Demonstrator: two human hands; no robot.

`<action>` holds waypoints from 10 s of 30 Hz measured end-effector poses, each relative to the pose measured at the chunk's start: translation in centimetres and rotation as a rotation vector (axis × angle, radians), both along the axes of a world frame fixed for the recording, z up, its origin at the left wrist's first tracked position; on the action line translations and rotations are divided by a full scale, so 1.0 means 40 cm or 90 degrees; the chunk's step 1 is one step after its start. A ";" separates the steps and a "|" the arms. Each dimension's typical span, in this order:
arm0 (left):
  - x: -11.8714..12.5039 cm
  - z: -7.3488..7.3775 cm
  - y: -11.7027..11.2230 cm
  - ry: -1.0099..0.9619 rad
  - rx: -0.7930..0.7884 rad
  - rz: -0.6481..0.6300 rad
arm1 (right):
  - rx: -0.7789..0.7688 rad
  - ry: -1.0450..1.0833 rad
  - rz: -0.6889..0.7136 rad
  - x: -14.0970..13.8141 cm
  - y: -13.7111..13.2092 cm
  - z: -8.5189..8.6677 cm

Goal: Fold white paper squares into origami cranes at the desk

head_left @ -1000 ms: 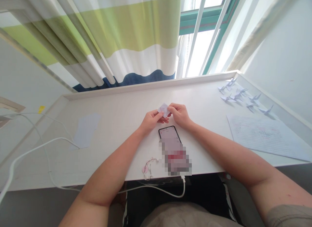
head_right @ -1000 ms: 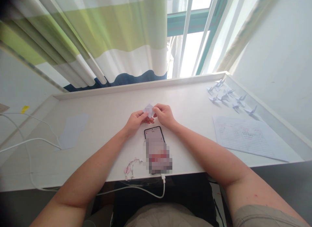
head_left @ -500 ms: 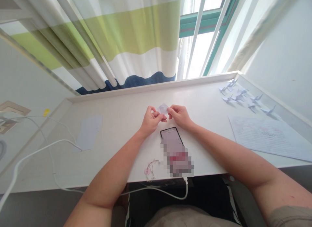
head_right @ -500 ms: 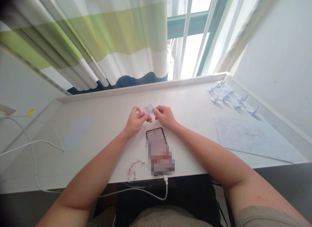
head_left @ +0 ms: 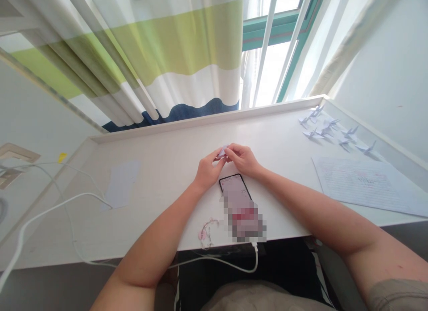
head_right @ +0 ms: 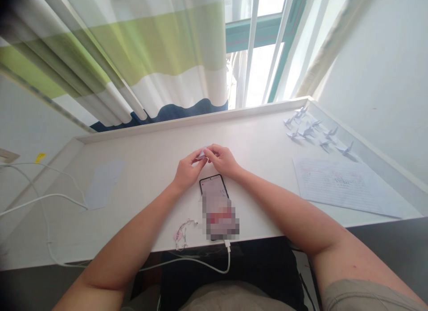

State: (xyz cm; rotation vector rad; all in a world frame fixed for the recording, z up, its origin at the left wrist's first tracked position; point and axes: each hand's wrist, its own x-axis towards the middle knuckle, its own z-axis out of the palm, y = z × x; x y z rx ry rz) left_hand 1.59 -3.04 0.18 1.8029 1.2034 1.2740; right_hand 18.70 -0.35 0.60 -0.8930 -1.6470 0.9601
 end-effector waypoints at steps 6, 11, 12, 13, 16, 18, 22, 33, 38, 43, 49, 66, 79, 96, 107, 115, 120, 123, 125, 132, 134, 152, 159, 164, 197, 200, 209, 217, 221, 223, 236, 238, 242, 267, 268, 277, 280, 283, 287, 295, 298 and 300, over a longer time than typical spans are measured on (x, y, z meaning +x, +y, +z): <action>-0.001 0.012 0.011 -0.278 -0.202 -0.003 | 0.085 -0.026 -0.076 0.008 0.003 -0.006; -0.015 0.030 0.008 -0.242 -0.305 -0.059 | 0.084 -0.029 -0.023 0.032 0.020 -0.009; -0.016 0.031 0.005 -0.224 -0.318 -0.083 | 0.077 -0.040 0.020 0.035 0.021 -0.007; -0.017 0.031 0.004 -0.211 -0.331 -0.108 | 0.071 -0.050 0.057 0.038 0.021 -0.006; -0.022 0.031 0.003 -0.213 -0.370 -0.173 | 0.066 -0.054 0.107 0.039 0.019 -0.001; -0.027 0.032 0.006 -0.228 -0.389 -0.191 | 0.072 -0.034 0.107 0.036 0.017 -0.002; -0.036 0.042 0.014 -0.278 -0.410 -0.185 | 0.046 -0.016 0.106 0.032 0.020 -0.010; -0.033 0.037 0.014 -0.296 -0.416 -0.152 | -0.068 0.093 0.106 0.030 0.026 -0.015; -0.016 0.027 0.009 -0.299 -0.348 -0.110 | -0.076 0.050 0.033 0.023 0.023 -0.018; -0.009 0.030 0.000 -0.275 -0.318 -0.156 | -0.059 0.038 -0.001 0.017 0.023 -0.023; -0.013 0.023 0.002 -0.260 -0.289 -0.186 | -0.087 0.074 0.017 0.018 0.028 -0.023; -0.019 0.030 0.006 -0.268 -0.337 -0.240 | 0.022 -0.022 0.014 0.025 0.014 -0.009; -0.026 0.049 0.010 -0.410 -0.474 -0.238 | -0.047 0.067 0.071 0.024 0.011 0.000; -0.010 0.028 0.005 -0.326 -0.329 -0.159 | -0.114 0.127 0.062 0.026 0.030 -0.017; -0.003 0.032 -0.001 -0.303 -0.312 -0.166 | -0.119 0.094 0.049 0.026 0.027 -0.006; -0.004 0.026 0.002 -0.275 -0.288 -0.125 | -0.137 0.103 0.074 0.022 0.021 -0.004; -0.008 0.022 0.007 -0.248 -0.268 -0.104 | -0.116 0.079 0.072 0.027 0.022 0.002; -0.008 0.023 0.005 -0.234 -0.265 -0.101 | -0.119 0.079 0.067 0.029 0.023 0.004; -0.007 0.024 0.004 -0.231 -0.269 -0.105 | -0.135 0.087 0.074 0.030 0.025 0.004; -0.009 0.037 0.001 -0.257 -0.313 -0.112 | -0.168 0.117 0.099 0.032 0.026 0.005; -0.010 0.042 0.000 -0.258 -0.326 -0.114 | -0.167 0.107 0.097 0.033 0.024 0.008; -0.008 0.031 0.002 -0.241 -0.291 -0.065 | -0.127 0.028 0.073 0.025 0.031 -0.015; -0.007 0.027 0.000 -0.199 -0.278 -0.055 | -0.090 0.042 0.047 0.022 0.027 -0.009; -0.009 0.027 -0.007 -0.089 -0.181 -0.018 | -0.098 0.045 0.065 0.028 0.027 -0.008; -0.019 0.048 0.010 -0.214 -0.230 0.048 | -0.073 -0.010 0.101 0.029 0.022 -0.009; -0.026 0.049 0.014 -0.193 -0.246 0.028 | -0.086 -0.011 0.102 0.029 0.021 -0.007; -0.032 0.057 0.013 -0.210 -0.245 0.067 | -0.170 0.013 0.117 0.024 0.014 0.004; -0.031 0.061 0.011 -0.204 -0.243 0.066 | -0.157 -0.064 0.150 0.030 0.002 0.031; -0.026 0.065 0.005 -0.189 -0.234 0.049 | -0.161 -0.082 0.146 0.031 0.001 0.032; -0.025 0.065 0.003 -0.188 -0.235 0.048 | -0.169 -0.082 0.142 0.031 0.002 0.029; -0.026 0.047 0.013 -0.202 -0.219 0.006 | -0.177 -0.035 0.142 0.040 0.015 0.021; -0.022 0.045 0.011 -0.193 -0.195 0.001 | -0.184 -0.015 0.158 0.038 0.017 0.019; -0.024 0.043 0.012 -0.195 -0.172 -0.009 | -0.194 0.002 0.197 0.035 0.015 0.019; -0.019 0.037 0.013 -0.184 -0.098 0.076 | -0.226 0.005 0.250 0.043 0.021 0.017; -0.019 0.037 0.013 -0.184 -0.093 0.080 | -0.223 0.003 0.252 0.043 0.021 0.018; -0.009 0.037 0.005 -0.179 -0.083 0.116 | -0.232 -0.023 0.251 0.041 0.017 0.019; -0.007 0.036 0.005 -0.180 -0.091 0.118 | -0.241 -0.013 0.252 0.038 0.015 0.017; -0.007 0.037 0.004 -0.177 -0.098 0.115 | -0.249 -0.006 0.256 0.040 0.014 0.021; -0.009 0.037 0.003 -0.171 -0.098 0.114 | -0.250 0.010 0.294 0.046 0.017 0.029; -0.007 0.043 -0.003 -0.148 -0.093 0.107 | -0.195 -0.094 0.218 0.042 0.006 0.038; -0.005 0.045 -0.006 -0.147 -0.094 0.110 | -0.182 -0.103 0.221 0.041 0.008 0.031; -0.005 0.044 -0.006 -0.148 -0.098 0.110 | -0.183 -0.091 0.236 0.041 0.011 0.024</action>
